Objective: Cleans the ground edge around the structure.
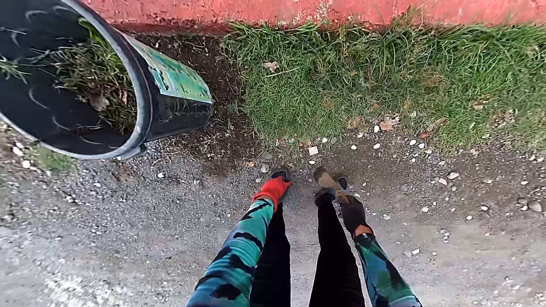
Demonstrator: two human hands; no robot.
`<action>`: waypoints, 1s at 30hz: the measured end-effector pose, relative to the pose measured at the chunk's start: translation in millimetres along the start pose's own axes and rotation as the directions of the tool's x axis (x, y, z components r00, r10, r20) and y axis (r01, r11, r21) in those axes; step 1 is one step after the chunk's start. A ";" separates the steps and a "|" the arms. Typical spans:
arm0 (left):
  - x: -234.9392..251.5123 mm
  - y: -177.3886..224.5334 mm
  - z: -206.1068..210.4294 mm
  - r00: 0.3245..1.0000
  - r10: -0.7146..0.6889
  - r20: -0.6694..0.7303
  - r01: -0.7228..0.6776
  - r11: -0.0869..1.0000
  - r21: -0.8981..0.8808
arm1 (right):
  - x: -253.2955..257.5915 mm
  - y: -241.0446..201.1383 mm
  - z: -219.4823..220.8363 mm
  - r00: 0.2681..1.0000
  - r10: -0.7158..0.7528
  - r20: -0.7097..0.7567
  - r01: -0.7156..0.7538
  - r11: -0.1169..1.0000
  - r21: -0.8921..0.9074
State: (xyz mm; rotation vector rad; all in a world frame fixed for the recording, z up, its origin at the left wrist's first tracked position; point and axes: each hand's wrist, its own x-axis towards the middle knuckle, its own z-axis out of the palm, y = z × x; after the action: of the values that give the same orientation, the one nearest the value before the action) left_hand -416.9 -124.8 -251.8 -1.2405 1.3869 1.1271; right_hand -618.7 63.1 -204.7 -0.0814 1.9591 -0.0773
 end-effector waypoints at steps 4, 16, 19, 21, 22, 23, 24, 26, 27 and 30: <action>44.5 -2.6 -10.5 0.999 0.042 -0.020 -0.036 0.974 0.222 | 48.2 1.5 42.3 1.000 -0.015 -0.027 0.016 0.999 0.032; 242.1 -16.0 -98.6 0.891 0.322 -0.319 -0.203 0.913 0.353 | 243.4 77.0 94.7 0.970 -0.244 0.008 0.239 0.956 0.167; 252.0 -1.1 -121.4 0.855 0.364 -0.369 -0.252 0.914 0.318 | 290.2 45.0 149.0 0.959 -0.282 0.003 0.279 0.951 0.133; 256.1 10.6 -132.2 0.820 0.419 -0.390 -0.297 0.894 0.335 | 313.0 45.4 162.7 0.948 -0.319 -0.023 0.317 0.928 0.193; 258.8 14.1 -134.4 0.796 0.466 -0.386 -0.329 0.869 0.370 | 319.6 43.8 158.0 0.940 -0.340 -0.015 0.336 0.920 0.202; 261.8 15.6 -137.5 0.767 0.527 -0.366 -0.362 0.826 0.432 | 321.8 42.3 148.7 0.932 -0.362 0.005 0.354 0.916 0.189; 264.3 13.2 -137.1 0.733 0.598 -0.324 -0.397 0.763 0.510 | 321.9 45.3 136.3 0.922 -0.387 0.034 0.377 0.913 0.155; 265.8 7.3 -142.0 0.645 0.702 -0.303 -0.434 0.662 0.610 | 328.2 57.5 108.4 0.894 -0.442 0.074 0.436 0.896 0.086; 264.0 5.9 -145.8 0.610 0.716 -0.338 -0.448 0.664 0.598 | 330.9 66.5 100.8 0.889 -0.451 0.079 0.446 0.892 0.080; 258.7 8.2 -152.7 0.547 0.658 -0.518 -0.503 0.753 0.425 | 332.6 53.6 130.6 0.884 -0.467 0.019 0.456 0.872 0.175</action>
State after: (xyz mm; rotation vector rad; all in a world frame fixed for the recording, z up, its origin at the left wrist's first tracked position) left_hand -449.5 -312.3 -484.4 -1.0409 2.5476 0.9318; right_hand -625.2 83.3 -565.4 -0.4389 1.8271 -0.5479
